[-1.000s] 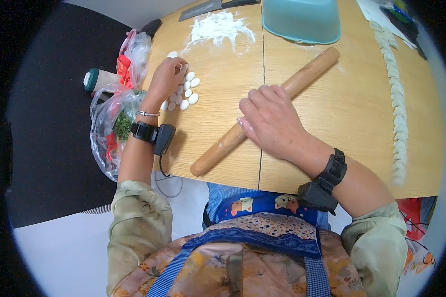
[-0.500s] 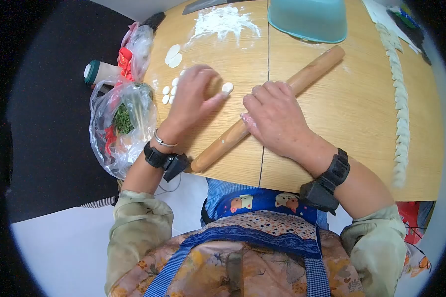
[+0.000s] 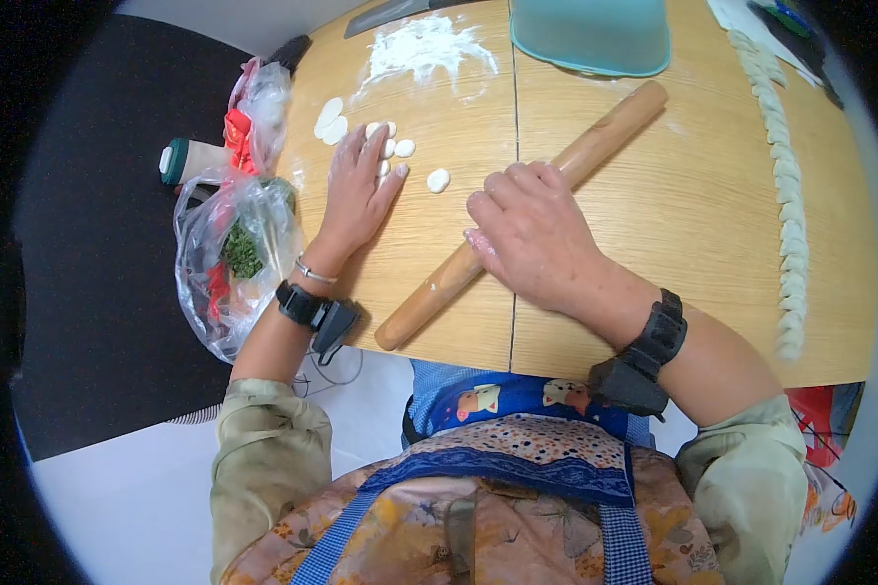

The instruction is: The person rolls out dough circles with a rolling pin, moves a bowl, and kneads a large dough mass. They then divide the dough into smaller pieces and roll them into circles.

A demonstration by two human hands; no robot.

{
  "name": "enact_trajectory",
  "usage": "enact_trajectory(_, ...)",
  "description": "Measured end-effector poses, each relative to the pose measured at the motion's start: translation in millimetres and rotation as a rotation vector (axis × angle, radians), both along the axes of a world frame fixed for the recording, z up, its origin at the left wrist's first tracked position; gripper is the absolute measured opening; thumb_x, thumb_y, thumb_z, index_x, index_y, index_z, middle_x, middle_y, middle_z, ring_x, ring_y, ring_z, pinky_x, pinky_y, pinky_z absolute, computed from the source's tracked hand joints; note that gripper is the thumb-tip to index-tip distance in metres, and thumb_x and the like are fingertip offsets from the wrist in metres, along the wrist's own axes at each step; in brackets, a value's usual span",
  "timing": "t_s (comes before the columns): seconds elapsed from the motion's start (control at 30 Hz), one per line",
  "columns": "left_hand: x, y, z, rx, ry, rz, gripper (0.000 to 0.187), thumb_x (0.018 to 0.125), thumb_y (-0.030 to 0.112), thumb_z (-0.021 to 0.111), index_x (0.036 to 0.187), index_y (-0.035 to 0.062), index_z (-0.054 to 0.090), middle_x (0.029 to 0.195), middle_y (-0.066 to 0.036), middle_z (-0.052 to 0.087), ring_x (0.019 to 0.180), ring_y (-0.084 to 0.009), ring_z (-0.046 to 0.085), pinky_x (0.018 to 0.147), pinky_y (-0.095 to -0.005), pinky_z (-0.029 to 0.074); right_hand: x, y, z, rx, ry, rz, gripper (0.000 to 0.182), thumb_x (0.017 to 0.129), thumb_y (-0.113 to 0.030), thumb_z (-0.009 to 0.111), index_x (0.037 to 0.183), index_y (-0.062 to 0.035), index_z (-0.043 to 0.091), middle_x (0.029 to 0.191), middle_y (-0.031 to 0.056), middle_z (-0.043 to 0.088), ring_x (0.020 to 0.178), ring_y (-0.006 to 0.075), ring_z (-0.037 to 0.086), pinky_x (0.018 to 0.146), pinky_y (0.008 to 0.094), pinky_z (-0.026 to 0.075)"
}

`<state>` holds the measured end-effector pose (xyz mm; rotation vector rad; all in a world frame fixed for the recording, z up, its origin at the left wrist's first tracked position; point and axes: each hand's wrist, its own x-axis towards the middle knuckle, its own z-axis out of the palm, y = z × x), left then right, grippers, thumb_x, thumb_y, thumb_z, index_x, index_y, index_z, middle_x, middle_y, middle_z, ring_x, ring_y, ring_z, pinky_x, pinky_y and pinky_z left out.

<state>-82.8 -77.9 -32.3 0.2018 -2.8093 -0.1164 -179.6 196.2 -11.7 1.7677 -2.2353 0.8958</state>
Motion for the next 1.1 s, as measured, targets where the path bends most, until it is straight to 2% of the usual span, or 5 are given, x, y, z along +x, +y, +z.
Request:
enact_trajectory(0.33,-87,-12,-5,-0.033,0.216,0.016,0.052,0.1,0.036,0.055,0.141,0.0043,0.052,0.141,-0.031,0.05,0.134,-0.0471,0.045,0.112,-0.0541,0.035,-2,1,-2,-0.013,0.017,0.016,0.018,0.09,-0.022,0.065,0.095,-0.0056,0.062,0.093,0.0097,0.057,0.096,0.0281,0.055,0.094,0.0427,0.04)
enact_trajectory(0.5,-47,24,41,0.386,0.148,-0.198,0.043,0.096,0.025,0.064,0.134,0.0069,0.059,0.122,-0.014,0.061,0.109,-0.0265,0.059,0.093,-0.0387,0.049,-2,0,-5,-0.038,0.006,0.017,0.018,0.09,-0.023,0.066,0.094,-0.0059,0.062,0.091,0.0096,0.057,0.095,0.0274,0.054,0.093,0.0423,0.04)
enact_trajectory(0.57,-32,29,52,0.542,-0.173,-0.317,0.034,0.09,0.014,0.072,0.122,0.0055,0.065,0.107,-0.006,0.06,0.095,-0.0163,0.059,0.081,-0.0299,0.05,-2,0,-5,-0.037,0.006,0.013,0.018,0.09,-0.023,0.066,0.094,-0.0061,0.062,0.09,0.0095,0.057,0.095,0.0274,0.054,0.093,0.0422,0.04)
enact_trajectory(0.9,-20,37,40,0.585,-0.175,-0.317,0.021,0.084,0.012,0.079,0.101,0.0029,0.069,0.086,-0.007,0.057,0.073,-0.0181,0.058,0.065,-0.0302,0.049,-2,-1,-4,-0.02,0.003,0.014,0.018,0.09,-0.023,0.066,0.095,-0.0059,0.062,0.09,0.0094,0.057,0.094,0.0276,0.054,0.092,0.0422,0.04)
enact_trajectory(1.1,-20,40,43,0.561,-0.168,-0.278,0.014,0.093,0.012,0.071,0.1,0.0008,0.066,0.087,-0.006,0.058,0.074,-0.015,0.056,0.068,-0.029,0.048,-1,-1,-3,0.006,-0.002,0.011,0.019,0.089,-0.023,0.067,0.095,-0.006,0.062,0.09,0.0096,0.057,0.094,0.028,0.054,0.092,0.0427,0.041)
